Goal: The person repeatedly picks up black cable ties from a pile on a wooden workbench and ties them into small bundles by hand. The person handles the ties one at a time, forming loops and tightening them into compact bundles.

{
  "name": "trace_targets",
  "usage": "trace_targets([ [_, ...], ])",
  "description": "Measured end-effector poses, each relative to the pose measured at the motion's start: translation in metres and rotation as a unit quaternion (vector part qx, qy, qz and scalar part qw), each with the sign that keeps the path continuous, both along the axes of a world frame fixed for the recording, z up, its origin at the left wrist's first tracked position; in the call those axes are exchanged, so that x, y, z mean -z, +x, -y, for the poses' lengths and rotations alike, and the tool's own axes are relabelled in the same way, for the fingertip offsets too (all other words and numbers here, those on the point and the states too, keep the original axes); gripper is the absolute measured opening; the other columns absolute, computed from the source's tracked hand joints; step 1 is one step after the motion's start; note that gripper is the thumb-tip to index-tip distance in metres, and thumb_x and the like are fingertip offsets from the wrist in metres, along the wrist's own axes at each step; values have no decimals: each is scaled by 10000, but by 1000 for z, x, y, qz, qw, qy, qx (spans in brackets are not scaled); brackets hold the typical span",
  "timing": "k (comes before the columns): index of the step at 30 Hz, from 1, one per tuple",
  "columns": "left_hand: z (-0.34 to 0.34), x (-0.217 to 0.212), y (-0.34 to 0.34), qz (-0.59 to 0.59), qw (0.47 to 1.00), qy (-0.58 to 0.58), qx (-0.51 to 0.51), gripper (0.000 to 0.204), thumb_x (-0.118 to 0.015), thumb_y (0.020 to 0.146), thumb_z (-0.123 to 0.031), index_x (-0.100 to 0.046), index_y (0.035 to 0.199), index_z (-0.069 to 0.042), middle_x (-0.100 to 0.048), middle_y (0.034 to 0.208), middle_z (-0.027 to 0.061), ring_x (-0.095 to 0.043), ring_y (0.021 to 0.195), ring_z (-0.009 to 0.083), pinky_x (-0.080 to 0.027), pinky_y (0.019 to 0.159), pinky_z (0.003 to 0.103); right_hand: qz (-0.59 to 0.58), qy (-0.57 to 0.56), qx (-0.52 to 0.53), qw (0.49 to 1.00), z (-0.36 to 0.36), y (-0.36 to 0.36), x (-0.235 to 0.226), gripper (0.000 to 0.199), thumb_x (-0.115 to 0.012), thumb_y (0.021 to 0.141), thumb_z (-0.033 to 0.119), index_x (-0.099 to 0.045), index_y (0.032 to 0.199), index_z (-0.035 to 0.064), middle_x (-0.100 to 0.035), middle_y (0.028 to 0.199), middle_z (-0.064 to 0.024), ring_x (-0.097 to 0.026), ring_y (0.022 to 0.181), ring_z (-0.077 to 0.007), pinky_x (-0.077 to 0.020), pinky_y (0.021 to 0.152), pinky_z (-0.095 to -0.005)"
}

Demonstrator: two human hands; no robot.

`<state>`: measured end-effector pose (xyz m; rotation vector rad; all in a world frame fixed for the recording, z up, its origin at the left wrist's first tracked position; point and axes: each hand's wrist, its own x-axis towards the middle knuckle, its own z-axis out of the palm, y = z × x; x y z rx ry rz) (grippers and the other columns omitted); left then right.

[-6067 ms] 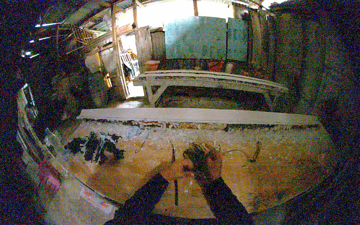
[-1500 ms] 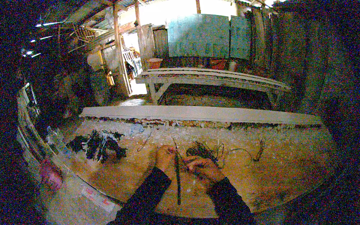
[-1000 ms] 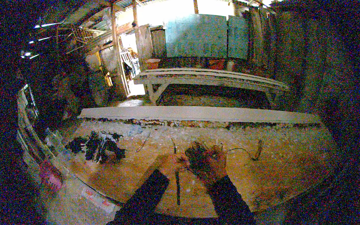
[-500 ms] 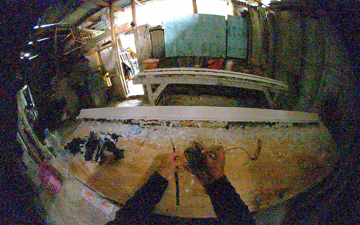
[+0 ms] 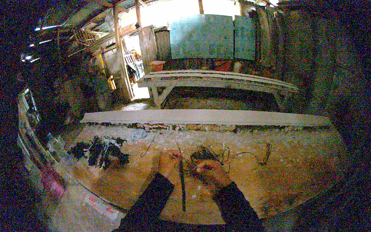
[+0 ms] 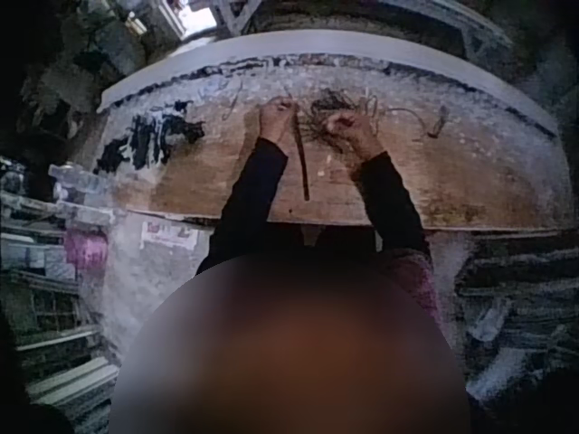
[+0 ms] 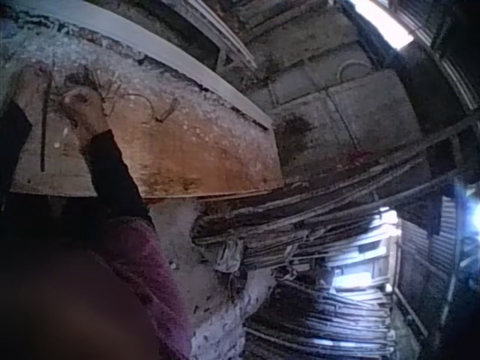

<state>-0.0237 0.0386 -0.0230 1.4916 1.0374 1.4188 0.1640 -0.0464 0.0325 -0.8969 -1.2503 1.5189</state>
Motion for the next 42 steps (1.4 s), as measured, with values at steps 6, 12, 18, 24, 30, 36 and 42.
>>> trace_targets([
  [6,6,-7,7,-18,991,-46,126,90,-672,698,-90,-594,720,-52,-575,712,-19,-500,636,72,-414,594,216,-21,94,95,991,-11,5,6,170,-671,678,79,-502,675,96,-530,712,-10,-511,862,-158,-392,768,-297],
  [12,20,-6,13,5,951,-137,276,126,-680,701,-106,-572,732,-49,-536,721,-19,-504,669,85,-423,647,235,109,218,237,941,-5,-3,-17,162,-628,679,19,-478,673,82,-491,675,2,-464,644,-124,-383,616,-231],
  [18,24,0,27,1,914,17,405,124,-638,745,-127,-542,765,-51,-522,752,-7,-502,690,93,-413,635,223,360,450,350,739,11,-17,-35,115,-574,663,-23,-490,710,39,-507,694,-47,-478,681,-174,-391,626,-276],
  [24,52,-13,31,58,861,-192,467,132,-605,774,-204,-506,770,-117,-502,732,-59,-432,567,5,-318,441,143,126,239,332,904,4,-20,-27,143,-532,698,-46,-555,811,41,-570,791,-91,-523,772,-221,-413,688,-315],
  [30,44,-10,26,92,795,-213,561,117,-600,759,-167,-499,799,-125,-494,696,-71,-379,489,-11,-231,379,145,295,288,367,834,-5,-7,-11,75,-588,728,47,-573,801,38,-583,775,-84,-548,771,-196,-431,678,-293],
  [36,27,-10,14,161,918,-208,298,80,-589,745,-108,-551,812,-85,-567,766,-28,-370,496,1,-230,379,163,58,89,314,943,-2,-5,-16,92,-648,697,95,-580,727,39,-588,709,-50,-542,659,-158,-430,620,-267],
  [42,8,-18,-14,56,981,-172,71,106,-607,772,-191,-565,766,-95,-427,584,-69,-306,438,15,-192,385,168,-39,95,206,973,2,-16,-9,74,-658,678,84,-593,685,51,-587,668,-22,-537,621,-141,-437,610,-269],
])
